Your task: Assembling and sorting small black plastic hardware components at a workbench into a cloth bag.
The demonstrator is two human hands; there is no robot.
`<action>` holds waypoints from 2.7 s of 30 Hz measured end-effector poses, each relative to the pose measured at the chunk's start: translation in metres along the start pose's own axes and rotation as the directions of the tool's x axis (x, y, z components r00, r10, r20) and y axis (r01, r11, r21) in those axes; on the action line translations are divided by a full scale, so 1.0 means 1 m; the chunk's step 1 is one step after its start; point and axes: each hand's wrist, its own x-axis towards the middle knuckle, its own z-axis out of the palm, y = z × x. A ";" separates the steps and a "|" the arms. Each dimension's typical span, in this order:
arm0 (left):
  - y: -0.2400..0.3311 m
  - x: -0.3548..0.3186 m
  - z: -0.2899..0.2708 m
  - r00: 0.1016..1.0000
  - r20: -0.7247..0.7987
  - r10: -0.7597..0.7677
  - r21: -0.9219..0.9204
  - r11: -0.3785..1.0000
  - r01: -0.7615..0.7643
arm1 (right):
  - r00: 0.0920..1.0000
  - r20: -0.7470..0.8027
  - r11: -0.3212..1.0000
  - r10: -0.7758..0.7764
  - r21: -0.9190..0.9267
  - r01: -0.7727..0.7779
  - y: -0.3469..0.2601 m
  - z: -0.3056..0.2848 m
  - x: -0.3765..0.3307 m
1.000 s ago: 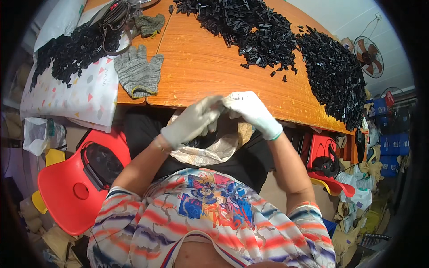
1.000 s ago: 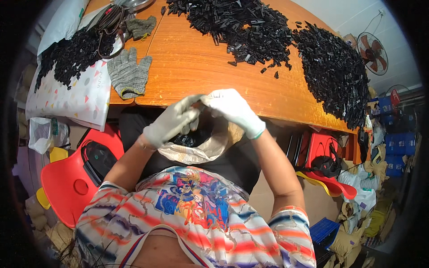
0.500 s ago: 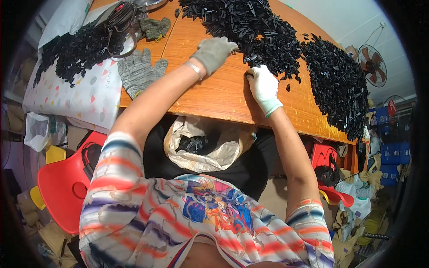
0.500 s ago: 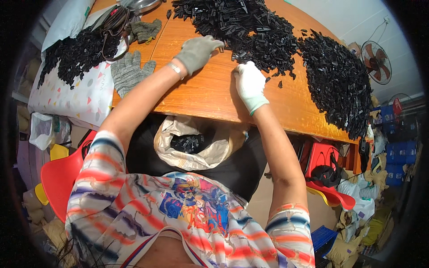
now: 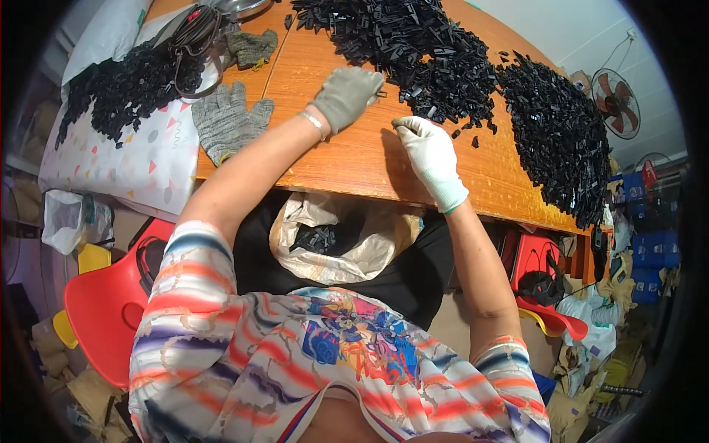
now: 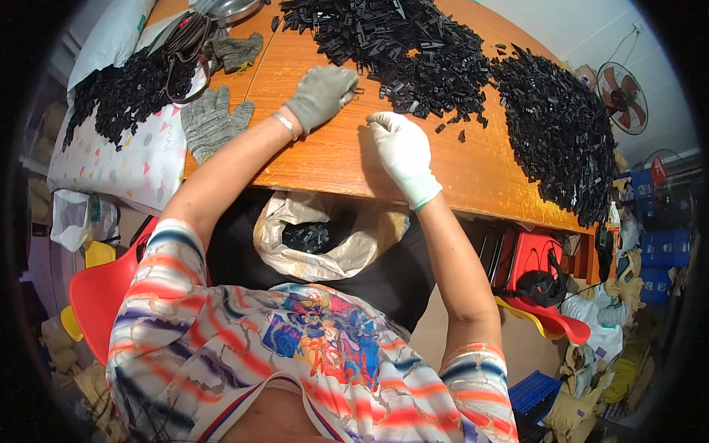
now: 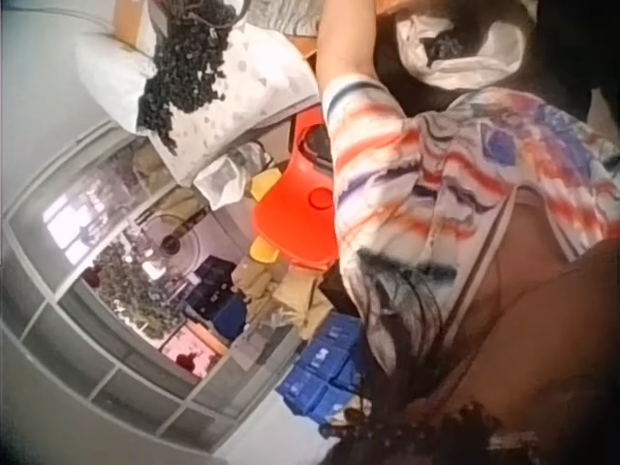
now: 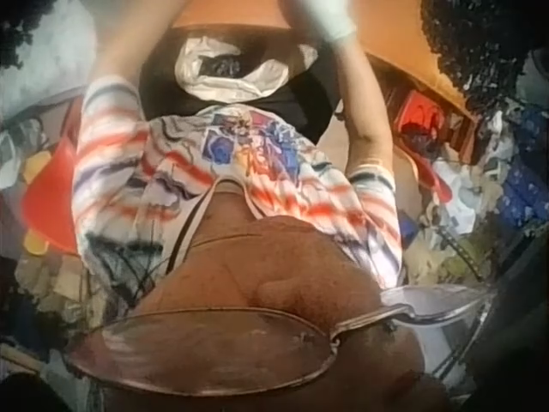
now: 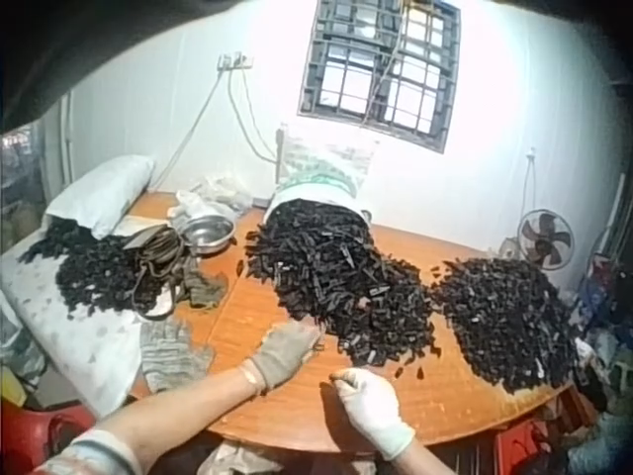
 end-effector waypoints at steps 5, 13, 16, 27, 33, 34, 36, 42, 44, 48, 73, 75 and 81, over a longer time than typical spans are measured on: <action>0.006 -0.049 0.013 0.946 0.038 -0.322 -0.907 0.386 0.168 | 0.987 0.081 0.910 0.141 0.381 -0.161 -0.031 0.003 -0.005; 0.035 -0.101 -0.016 0.941 0.293 -0.168 -0.815 -0.558 0.154 | 0.993 0.018 0.864 0.115 0.491 -0.109 -0.070 -0.002 -0.016; 0.045 -0.108 -0.026 0.945 0.277 -0.175 -0.801 -0.585 0.127 | 0.996 0.019 0.842 0.092 0.532 -0.088 -0.081 0.001 -0.021; 0.059 -0.112 -0.042 0.939 0.198 -0.279 -0.949 -0.293 0.113 | 0.995 -0.006 0.842 0.103 0.533 -0.084 -0.087 0.001 -0.028; 0.065 -0.110 -0.045 0.908 0.242 -0.343 -0.957 -0.239 0.165 | 0.995 -0.014 0.860 0.098 0.505 -0.078 -0.086 0.004 -0.030; 0.066 -0.110 -0.045 0.904 0.234 -0.357 -0.966 -0.192 0.174 | 0.996 -0.031 0.877 0.083 0.477 -0.058 -0.083 0.006 -0.030; 0.068 -0.108 -0.042 0.893 0.228 -0.387 -0.972 -0.146 0.185 | 0.998 -0.031 0.906 0.055 0.423 -0.036 -0.073 0.009 -0.027; 0.069 -0.111 -0.030 0.881 0.224 -0.417 -0.969 -0.188 0.157 | 0.999 0.030 0.999 0.024 0.042 -0.025 -0.080 0.003 -0.026; 0.072 -0.113 -0.029 0.883 0.238 -0.406 -0.954 -0.267 0.134 | 0.999 0.047 1.000 -0.004 -0.008 0.004 -0.081 0.000 -0.027; 0.075 -0.115 -0.026 0.870 0.251 -0.425 -0.942 -0.314 0.118 | 0.994 0.072 0.980 -0.088 -0.170 0.099 -0.083 -0.002 -0.032; 0.070 -0.107 -0.018 0.871 0.364 -0.331 -0.876 -0.438 0.199 | 0.979 0.180 0.790 0.092 0.586 -0.182 -0.056 -0.018 -0.024; 0.068 -0.109 -0.014 0.890 0.358 -0.283 -0.851 -0.490 0.187 | 0.964 0.237 0.748 0.124 0.616 -0.247 -0.050 -0.023 -0.024; 0.079 -0.122 -0.017 0.905 0.366 -0.214 -0.837 -0.500 0.221 | 0.939 0.343 0.649 0.024 0.709 -0.276 -0.048 -0.001 -0.043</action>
